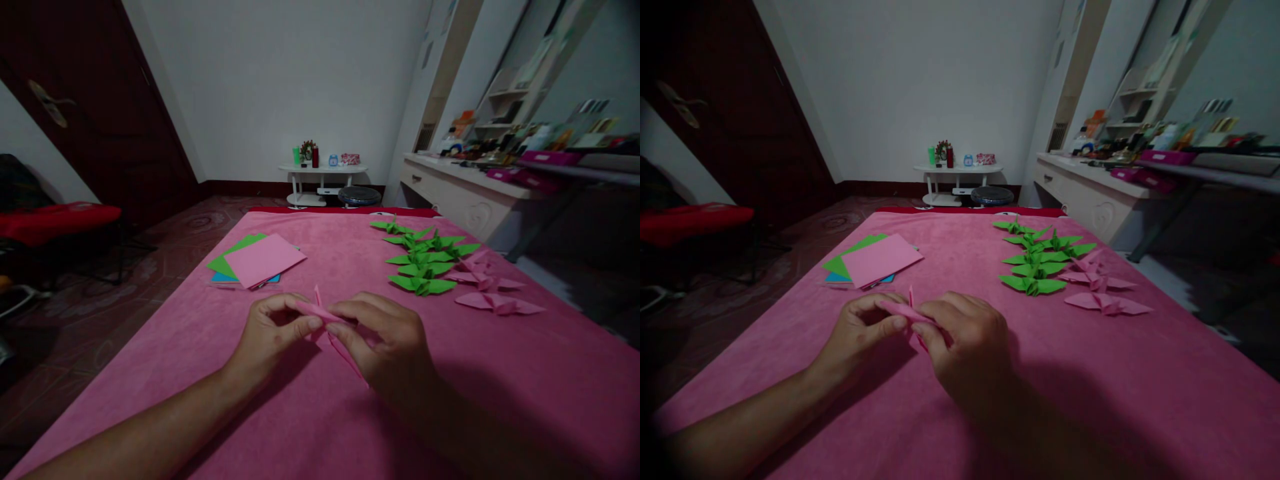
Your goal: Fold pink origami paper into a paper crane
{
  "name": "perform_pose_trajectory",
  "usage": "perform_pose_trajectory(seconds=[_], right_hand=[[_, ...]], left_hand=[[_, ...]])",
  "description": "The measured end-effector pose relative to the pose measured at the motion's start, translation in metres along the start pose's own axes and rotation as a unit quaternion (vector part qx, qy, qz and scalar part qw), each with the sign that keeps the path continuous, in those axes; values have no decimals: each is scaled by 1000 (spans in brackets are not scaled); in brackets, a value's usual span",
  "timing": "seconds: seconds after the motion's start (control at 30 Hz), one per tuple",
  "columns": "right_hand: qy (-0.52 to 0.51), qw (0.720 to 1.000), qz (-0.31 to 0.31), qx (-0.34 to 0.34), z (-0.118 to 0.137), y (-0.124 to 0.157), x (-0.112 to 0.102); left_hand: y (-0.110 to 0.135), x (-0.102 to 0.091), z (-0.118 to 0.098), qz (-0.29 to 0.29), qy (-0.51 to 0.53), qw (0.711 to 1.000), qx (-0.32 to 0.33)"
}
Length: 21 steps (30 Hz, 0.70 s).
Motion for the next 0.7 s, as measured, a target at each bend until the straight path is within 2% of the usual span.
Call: perform_pose_trajectory(seconds=[0.33, 0.7], right_hand=[[-31, 996, -78, -37, 6, -1, -2], [-16, 995, -71, -65, 8, -1, -3]], left_hand=[[0, 0, 5, 24, 61, 997, 36], [0, 3, 5, 35, 70, 996, 45]])
Point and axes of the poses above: each hand's wrist, its own y-axis away from the middle knuckle, its own x-axis out of the palm, z = x × y, the point moved 1 cm from there along -y, towards the middle knuckle, and after that the axes turned 12 degrees about z, right-handed, at the moved point
